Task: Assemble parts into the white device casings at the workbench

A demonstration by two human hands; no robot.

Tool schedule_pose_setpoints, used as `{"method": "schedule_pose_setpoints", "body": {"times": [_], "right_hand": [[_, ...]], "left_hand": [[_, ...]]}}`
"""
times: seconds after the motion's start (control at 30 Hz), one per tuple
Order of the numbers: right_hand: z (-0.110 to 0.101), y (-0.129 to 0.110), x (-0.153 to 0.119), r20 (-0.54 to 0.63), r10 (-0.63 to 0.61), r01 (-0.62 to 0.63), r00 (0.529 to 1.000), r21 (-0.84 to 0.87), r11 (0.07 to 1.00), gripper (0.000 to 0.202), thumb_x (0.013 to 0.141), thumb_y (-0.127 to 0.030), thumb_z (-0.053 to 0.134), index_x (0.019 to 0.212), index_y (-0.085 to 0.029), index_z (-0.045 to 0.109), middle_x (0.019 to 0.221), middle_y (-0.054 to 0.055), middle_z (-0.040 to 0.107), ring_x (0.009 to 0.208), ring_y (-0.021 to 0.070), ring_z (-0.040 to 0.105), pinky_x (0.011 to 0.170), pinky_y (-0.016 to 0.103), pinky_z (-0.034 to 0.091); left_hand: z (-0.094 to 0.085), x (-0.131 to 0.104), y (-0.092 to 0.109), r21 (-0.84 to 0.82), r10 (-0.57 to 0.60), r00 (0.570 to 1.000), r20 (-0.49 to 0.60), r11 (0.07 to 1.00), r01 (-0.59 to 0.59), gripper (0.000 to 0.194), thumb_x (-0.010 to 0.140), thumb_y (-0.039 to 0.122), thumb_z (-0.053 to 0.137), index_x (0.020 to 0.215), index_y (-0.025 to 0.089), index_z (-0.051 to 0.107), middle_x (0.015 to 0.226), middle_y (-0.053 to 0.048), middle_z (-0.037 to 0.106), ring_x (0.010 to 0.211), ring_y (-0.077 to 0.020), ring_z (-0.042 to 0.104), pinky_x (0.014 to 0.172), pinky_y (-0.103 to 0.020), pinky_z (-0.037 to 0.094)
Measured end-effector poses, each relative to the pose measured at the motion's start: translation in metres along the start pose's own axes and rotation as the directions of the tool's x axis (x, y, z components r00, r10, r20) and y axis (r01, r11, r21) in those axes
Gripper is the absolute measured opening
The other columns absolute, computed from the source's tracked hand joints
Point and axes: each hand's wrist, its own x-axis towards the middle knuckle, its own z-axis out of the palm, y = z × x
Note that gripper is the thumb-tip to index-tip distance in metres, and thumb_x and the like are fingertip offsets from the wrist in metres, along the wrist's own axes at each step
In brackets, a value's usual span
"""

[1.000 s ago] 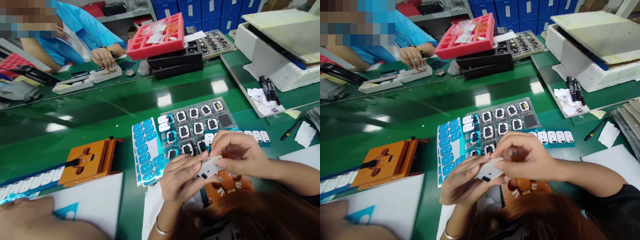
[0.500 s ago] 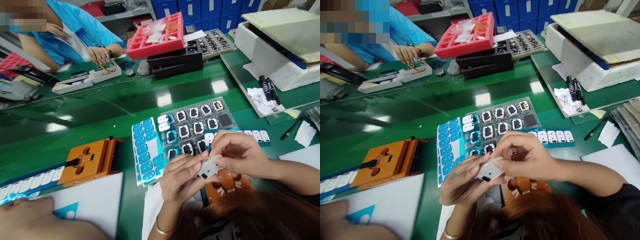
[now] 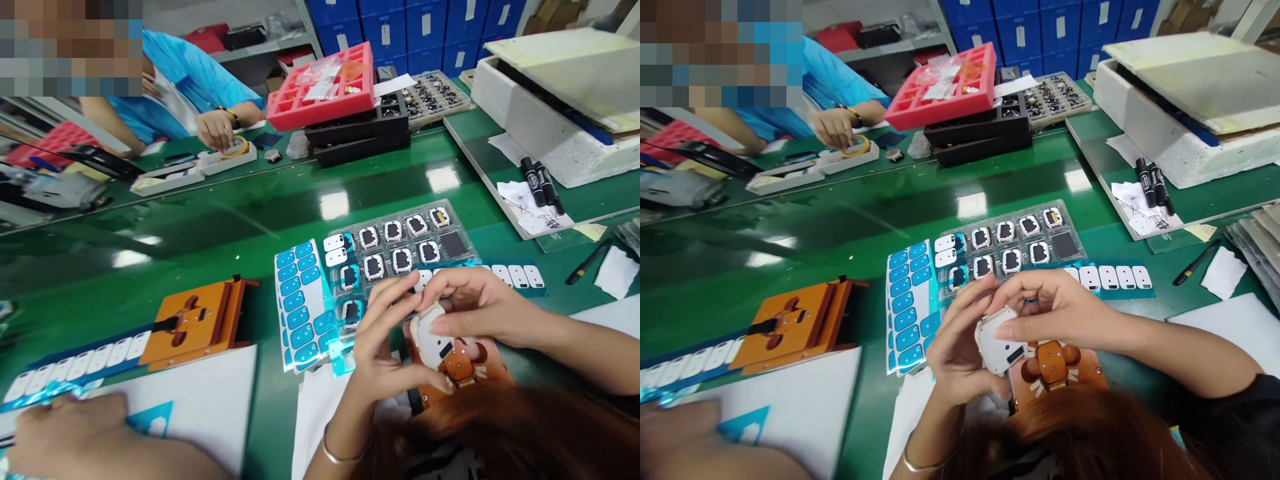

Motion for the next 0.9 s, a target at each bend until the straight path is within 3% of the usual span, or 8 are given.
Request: {"method": "schedule_pose_setpoints", "body": {"times": [0.2, 0.4, 0.67, 0.9], "right_hand": [[0.01, 0.012, -0.001, -0.015, -0.019, 0.02, 1.0, 0.051, 0.999, 0.024, 0.085, -0.016, 0.07, 0.106, -0.017, 0.058, 0.088, 0.001, 0.064, 0.068, 0.0072, 0.061, 0.052, 0.013, 0.049], [0.012, 0.016, -0.007, -0.005, -0.031, 0.03, 1.0, -0.114, 0.993, 0.018, 0.088, -0.025, 0.067, 0.101, -0.016, 0.057, 0.075, 0.0, 0.06, 0.067, 0.0115, 0.06, 0.054, 0.019, 0.05], [0.013, 0.019, -0.006, -0.069, -0.046, 0.034, 0.997, -0.161, 0.986, 0.015, 0.086, -0.027, 0.066, 0.092, -0.016, 0.058, 0.074, 0.001, 0.06, 0.065, 0.012, 0.057, 0.054, 0.021, 0.049], [0.012, 0.021, -0.006, -0.065, -0.062, 0.052, 0.996, -0.149, 0.987, 0.015, 0.087, -0.027, 0.066, 0.093, -0.016, 0.059, 0.065, -0.002, 0.056, 0.057, 0.0106, 0.055, 0.051, 0.02, 0.047]], "left_hand": [[0.0, 0.003, 0.001, 0.093, 0.119, 0.992, -0.046, 0.989, -0.114, 0.078, 0.073, 0.059, 0.073, 0.138, 0.021, 0.054, 0.124, -0.011, 0.064, 0.11, -0.022, 0.061, 0.094, -0.038, 0.053], [0.0, 0.008, 0.006, 0.175, 0.19, 0.982, -0.004, 0.967, -0.186, 0.073, 0.073, 0.05, 0.078, 0.134, 0.017, 0.056, 0.117, -0.012, 0.068, 0.104, -0.0237, 0.064, 0.085, -0.039, 0.056], [-0.005, 0.008, 0.012, 0.264, 0.162, 0.983, 0.083, 0.948, -0.178, 0.065, 0.074, 0.041, 0.08, 0.129, 0.013, 0.058, 0.112, -0.013, 0.07, 0.105, -0.024, 0.062, 0.084, -0.038, 0.056], [-0.005, 0.008, 0.012, 0.269, 0.16, 0.985, 0.07, 0.948, -0.173, 0.063, 0.075, 0.042, 0.08, 0.127, 0.013, 0.059, 0.11, -0.013, 0.071, 0.103, -0.0241, 0.061, 0.084, -0.039, 0.054]]}}
